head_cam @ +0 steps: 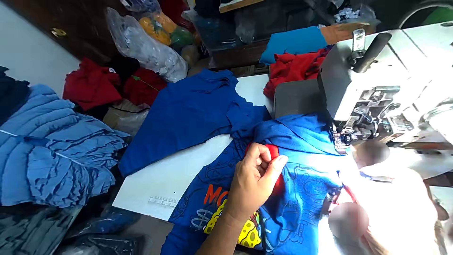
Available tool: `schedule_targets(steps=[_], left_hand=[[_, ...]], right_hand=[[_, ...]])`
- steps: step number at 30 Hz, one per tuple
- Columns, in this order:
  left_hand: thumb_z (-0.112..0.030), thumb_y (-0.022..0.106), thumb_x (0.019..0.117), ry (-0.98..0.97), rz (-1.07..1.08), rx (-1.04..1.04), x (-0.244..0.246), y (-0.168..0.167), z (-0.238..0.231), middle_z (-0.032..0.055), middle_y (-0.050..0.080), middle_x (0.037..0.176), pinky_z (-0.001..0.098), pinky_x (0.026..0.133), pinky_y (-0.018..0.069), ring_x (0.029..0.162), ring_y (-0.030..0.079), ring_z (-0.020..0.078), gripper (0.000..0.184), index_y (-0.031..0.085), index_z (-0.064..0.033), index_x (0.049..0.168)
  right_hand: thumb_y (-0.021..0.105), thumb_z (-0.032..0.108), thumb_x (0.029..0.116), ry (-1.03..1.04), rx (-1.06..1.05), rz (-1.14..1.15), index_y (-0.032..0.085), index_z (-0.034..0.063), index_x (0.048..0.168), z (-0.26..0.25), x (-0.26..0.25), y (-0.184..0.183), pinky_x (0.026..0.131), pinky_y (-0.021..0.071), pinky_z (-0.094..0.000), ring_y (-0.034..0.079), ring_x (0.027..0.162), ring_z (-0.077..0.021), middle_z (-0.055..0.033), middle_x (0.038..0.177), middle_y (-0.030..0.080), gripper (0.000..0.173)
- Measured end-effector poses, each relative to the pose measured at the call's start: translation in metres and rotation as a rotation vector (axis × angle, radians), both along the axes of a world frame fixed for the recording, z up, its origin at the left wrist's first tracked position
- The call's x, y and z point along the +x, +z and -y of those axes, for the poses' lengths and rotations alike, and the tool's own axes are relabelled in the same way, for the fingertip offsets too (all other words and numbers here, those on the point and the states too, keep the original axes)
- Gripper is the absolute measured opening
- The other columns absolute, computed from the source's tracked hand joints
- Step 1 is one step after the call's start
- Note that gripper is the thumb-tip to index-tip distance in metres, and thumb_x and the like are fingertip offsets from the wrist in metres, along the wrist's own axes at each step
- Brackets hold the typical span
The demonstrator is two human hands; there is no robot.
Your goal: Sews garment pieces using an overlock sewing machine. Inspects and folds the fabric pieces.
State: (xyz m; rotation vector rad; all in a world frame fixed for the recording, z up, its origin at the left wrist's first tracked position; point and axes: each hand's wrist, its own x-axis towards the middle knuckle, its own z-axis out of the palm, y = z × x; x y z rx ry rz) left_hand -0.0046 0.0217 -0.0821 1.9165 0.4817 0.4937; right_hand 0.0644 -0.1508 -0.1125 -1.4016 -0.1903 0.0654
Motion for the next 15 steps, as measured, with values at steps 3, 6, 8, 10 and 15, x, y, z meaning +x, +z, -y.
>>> schedule_targets(steps=[3, 6, 8, 10, 15], left_hand=[[-0.013, 0.068, 0.0974, -0.01, 0.052, -0.109, 0.001, -0.008, -0.002, -0.0012, 0.056, 0.066, 0.0175, 0.05, 0.0466, 0.053, 0.054, 0.0034, 0.015, 0.053, -0.0109, 0.098], [-0.015, 0.07, 0.0968, 0.009, -0.039, -0.051, 0.001, 0.002, 0.0, 0.0008, 0.055, 0.068, 0.022, 0.051, 0.0482, 0.054, 0.054, 0.0066, 0.018, 0.054, -0.0071, 0.098], [-0.028, 0.075, 0.0922, 0.014, -0.007, 0.178, 0.001, -0.001, -0.021, -0.0021, 0.06, 0.065, 0.0234, 0.051, 0.0501, 0.053, 0.058, 0.0054, 0.022, 0.063, -0.0103, 0.092], [-0.028, 0.072, 0.095, 0.027, 0.175, 0.41, 0.007, 0.006, -0.045, 0.0005, 0.063, 0.073, 0.0251, 0.056, 0.0513, 0.061, 0.059, 0.007, 0.023, 0.066, -0.0063, 0.094], [0.0, 0.072, 0.0866, -0.304, 0.343, 0.725, 0.04, -0.003, -0.099, 0.0144, 0.069, 0.092, 0.0276, 0.075, 0.0567, 0.084, 0.068, 0.019, 0.008, 0.074, 0.0011, 0.094]], right_hand=[[0.068, 0.007, 0.0918, -0.013, 0.009, 0.046, 0.047, 0.0112, 0.108, 0.0, 0.001, -0.004, 0.041, 0.0549, -0.0199, 0.061, 0.044, -0.0047, 0.0063, 0.059, 0.061, 0.027], [0.069, 0.006, 0.0891, -0.029, -0.005, -0.007, 0.046, 0.007, 0.109, 0.001, 0.001, -0.003, 0.04, 0.0539, -0.0206, 0.06, 0.044, -0.0051, 0.0053, 0.06, 0.06, 0.03], [0.071, 0.008, 0.0887, -0.045, -0.053, -0.062, 0.048, 0.0017, 0.108, 0.007, 0.0, -0.003, 0.048, 0.057, -0.0224, 0.062, 0.052, -0.0056, 0.0037, 0.069, 0.061, 0.03], [0.07, 0.01, 0.0933, 0.006, -0.137, -0.055, 0.049, 0.0031, 0.104, 0.016, -0.007, -0.002, 0.06, 0.0606, -0.022, 0.067, 0.065, -0.0028, 0.005, 0.08, 0.065, 0.024], [0.074, 0.019, 0.0917, 0.271, -0.362, -0.133, 0.06, 0.0006, 0.098, 0.019, -0.025, -0.008, 0.066, 0.0527, -0.0164, 0.06, 0.069, 0.0024, 0.0031, 0.081, 0.062, 0.024]])
